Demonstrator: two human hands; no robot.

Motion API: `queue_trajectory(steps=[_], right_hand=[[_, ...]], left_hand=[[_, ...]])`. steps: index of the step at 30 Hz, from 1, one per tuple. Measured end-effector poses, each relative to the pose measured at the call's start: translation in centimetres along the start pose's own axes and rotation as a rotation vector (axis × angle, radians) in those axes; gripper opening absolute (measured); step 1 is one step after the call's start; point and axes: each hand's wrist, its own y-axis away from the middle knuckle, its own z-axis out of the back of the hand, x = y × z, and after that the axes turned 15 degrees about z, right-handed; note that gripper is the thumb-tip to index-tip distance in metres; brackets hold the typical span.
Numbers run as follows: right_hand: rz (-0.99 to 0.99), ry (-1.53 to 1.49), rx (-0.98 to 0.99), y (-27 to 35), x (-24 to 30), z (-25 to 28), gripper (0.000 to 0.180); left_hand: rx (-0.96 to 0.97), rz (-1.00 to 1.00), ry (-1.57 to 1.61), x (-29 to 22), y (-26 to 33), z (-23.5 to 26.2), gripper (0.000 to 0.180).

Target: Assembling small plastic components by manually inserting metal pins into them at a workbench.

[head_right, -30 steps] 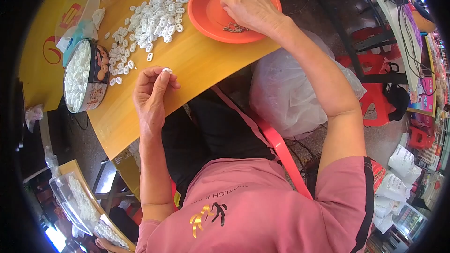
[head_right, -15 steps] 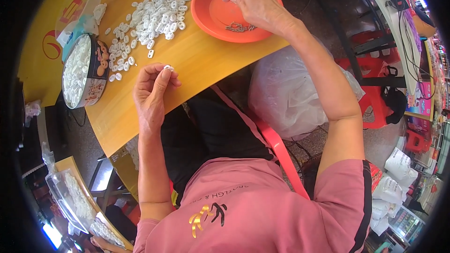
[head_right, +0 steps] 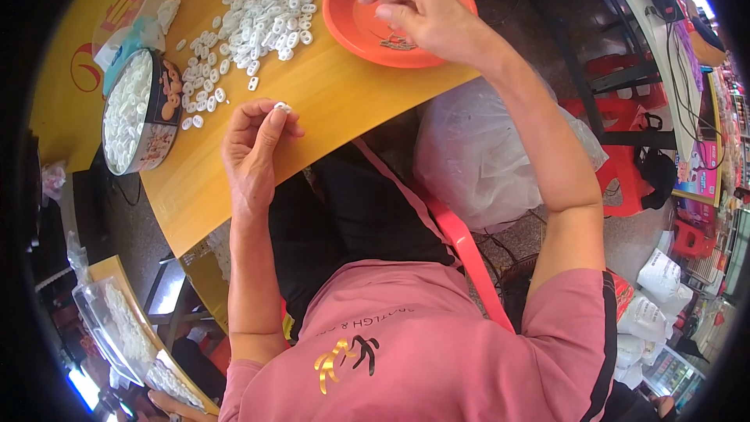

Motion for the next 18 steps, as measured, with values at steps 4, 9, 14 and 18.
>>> queue_trajectory(steps=[4,9,14,18], right_hand=[[-0.025,-0.46,0.022,0.6,3.0,-3.0,0.025],[-0.03,-0.514,0.048,0.5,5.4,-6.5,0.026],[0.0,-0.463,0.086,0.2,6.7,-8.4,0.026],[0.01,-0.464,0.073,0.1,7.5,-9.3,0.023]], left_hand=[[0.002,-0.155,-0.039,-0.1,0.1,-0.5,0.011],[-0.13,-0.456,-0.342,-0.7,1.0,-1.3,0.009],[-0.105,-0.467,-0.367,-0.8,2.0,-0.6,0.01],[-0.084,-0.419,-0.252,-0.5,2.6,0.1,0.01]])
